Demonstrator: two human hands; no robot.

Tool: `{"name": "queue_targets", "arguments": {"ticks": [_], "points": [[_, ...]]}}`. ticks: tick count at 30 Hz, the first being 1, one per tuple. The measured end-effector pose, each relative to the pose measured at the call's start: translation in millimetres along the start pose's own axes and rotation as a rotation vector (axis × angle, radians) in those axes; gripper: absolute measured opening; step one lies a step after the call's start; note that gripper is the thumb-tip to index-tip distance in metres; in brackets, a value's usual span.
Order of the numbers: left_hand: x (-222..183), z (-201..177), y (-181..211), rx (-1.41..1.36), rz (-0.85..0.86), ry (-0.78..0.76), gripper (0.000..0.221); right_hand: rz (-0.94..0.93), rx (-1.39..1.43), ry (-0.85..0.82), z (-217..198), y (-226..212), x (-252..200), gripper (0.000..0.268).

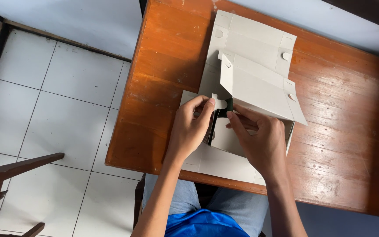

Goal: Assembling a cardboard box by folding flaps and tucking them into slots.

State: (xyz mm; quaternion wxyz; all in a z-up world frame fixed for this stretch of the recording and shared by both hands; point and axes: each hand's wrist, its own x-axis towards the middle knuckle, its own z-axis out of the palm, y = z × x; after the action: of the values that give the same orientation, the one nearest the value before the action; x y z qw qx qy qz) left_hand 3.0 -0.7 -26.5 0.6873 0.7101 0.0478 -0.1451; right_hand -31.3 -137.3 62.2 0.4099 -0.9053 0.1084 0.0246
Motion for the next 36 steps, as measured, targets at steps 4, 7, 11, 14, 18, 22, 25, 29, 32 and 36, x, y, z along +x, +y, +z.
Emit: {"name": "queue_targets", "arguments": {"ticks": [4, 7, 11, 14, 18, 22, 25, 29, 32, 36], "points": [[-5, -3, 11, -0.023, 0.013, -0.014, 0.032, 0.010, -0.006, -0.006, 1, 2, 1, 0.029], [-8, -4, 22, 0.011, 0.054, -0.027, 0.033, 0.052, 0.041, -0.012, 3, 2, 0, 0.029], [-9, -2, 27, 0.066, 0.101, 0.030, 0.027, -0.006, 0.050, 0.024, 6, 3, -1, 0.027], [-7, -1, 24, 0.068, 0.112, 0.032, 0.027, -0.022, 0.052, 0.044, 8, 3, -2, 0.027], [-3, 1, 20, 0.057, 0.111, 0.024, 0.026, -0.022, 0.064, 0.053, 9, 2, -2, 0.026], [-1, 1, 17, 0.048, 0.098, 0.021, 0.023, -0.034, 0.064, 0.061, 9, 4, -2, 0.026], [-2, 1, 17, 0.040, 0.102, 0.019, 0.024, -0.031, 0.059, 0.061, 9, 2, -4, 0.026], [-1, 2, 17, 0.040, 0.122, 0.027, 0.025, -0.052, 0.038, 0.069, 10, 0, -7, 0.028], [-1, 1, 17, 0.042, 0.132, 0.029, 0.025, -0.081, 0.013, 0.080, 11, -2, -10, 0.029], [0, 1, 16, 0.028, 0.133, 0.029, 0.025, -0.195, -0.173, 0.092, 13, -7, -12, 0.028]]}}
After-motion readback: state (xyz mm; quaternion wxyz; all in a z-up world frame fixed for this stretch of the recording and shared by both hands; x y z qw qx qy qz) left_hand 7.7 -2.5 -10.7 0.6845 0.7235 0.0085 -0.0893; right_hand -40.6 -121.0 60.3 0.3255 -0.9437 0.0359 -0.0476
